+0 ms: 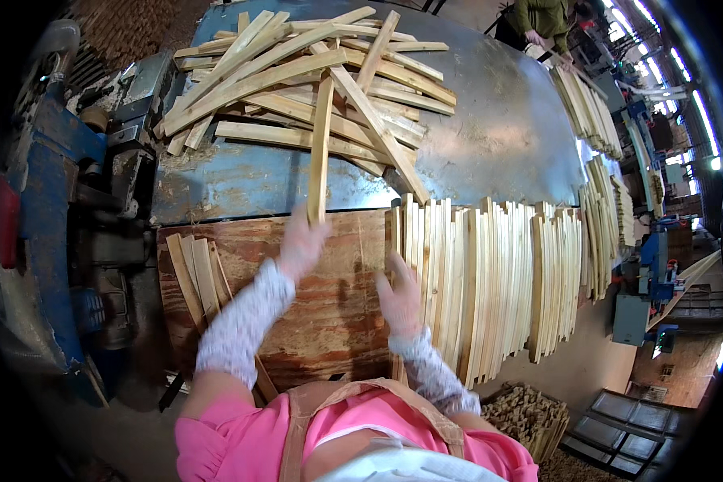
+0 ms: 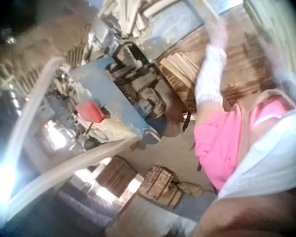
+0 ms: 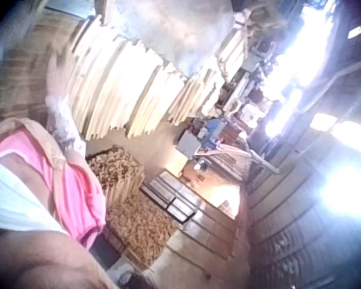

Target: The person sorts wooden planks on a workbench in a workshop. They pick up individual planks from a disorganized pile, inspect them, and place them into a neat, aligned stack. The process involves repetitive handling and organizing of the wood pieces.

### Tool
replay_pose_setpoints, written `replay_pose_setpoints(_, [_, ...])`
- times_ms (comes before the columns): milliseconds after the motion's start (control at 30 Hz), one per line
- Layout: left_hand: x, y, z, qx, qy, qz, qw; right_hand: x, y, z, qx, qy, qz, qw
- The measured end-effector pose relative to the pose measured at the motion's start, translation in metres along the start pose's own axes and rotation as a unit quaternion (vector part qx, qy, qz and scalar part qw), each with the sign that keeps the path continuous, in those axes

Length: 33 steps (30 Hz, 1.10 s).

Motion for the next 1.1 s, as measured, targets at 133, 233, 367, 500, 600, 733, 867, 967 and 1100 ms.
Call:
replay_pose_setpoints(133, [0.052, -0.172, 0.038, 0.202, 0.137, -0.083, 0.966, 0.059, 0.061, 0.052, 0.281, 0.255, 0.122, 0.917])
replay_pose_setpoints(233, [0.065, -0.126, -0.002, 0.221, 0.400, 0.148, 0.877, 0.043, 0.049, 0.056, 0.295, 0.167, 0.128, 0.932])
replay_pose_setpoints(367, [0.012, -0.005, -0.037, -0.058, 0.378, 0.337, 0.860, 0.023, -0.031, 0.010, 0.247, -0.062, 0.120, 0.960])
replay_pose_setpoints(500, [-0.041, 0.103, 0.029, -0.026, 0.419, 0.339, 0.842, -0.032, -0.102, 0.000, -0.005, -0.287, -0.040, 0.957])
replay_pose_setpoints(600, [-0.055, 0.167, 0.087, 0.067, 0.575, 0.319, 0.751, -0.046, -0.106, -0.011, -0.068, -0.332, -0.074, 0.938])
replay_pose_setpoints(733, [-0.061, 0.245, 0.125, 0.106, 0.753, 0.253, 0.598, -0.054, -0.103, -0.011, -0.090, -0.324, -0.084, 0.938])
replay_pose_setpoints(867, [-0.101, 0.251, 0.138, 0.135, 0.791, 0.201, 0.561, -0.063, -0.106, 0.000, -0.119, -0.325, -0.094, 0.933])
replay_pose_setpoints(967, [-0.132, 0.238, 0.133, 0.088, 0.722, 0.303, 0.616, -0.058, -0.105, -0.005, -0.097, -0.322, -0.095, 0.937])
replay_pose_setpoints(1100, [-0.198, 0.164, 0.153, 0.028, 0.548, 0.422, 0.721, -0.053, -0.106, -0.009, -0.078, -0.303, -0.074, 0.947])
Point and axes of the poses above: each hand's wrist, its own y-axis towards the middle knuckle, its own z-axis out of the palm, x = y × z, the point moved 3 cm from there along y, towards the middle knuckle, and after that the axes turned 7 degrees about -y, right-handed, at the moved point
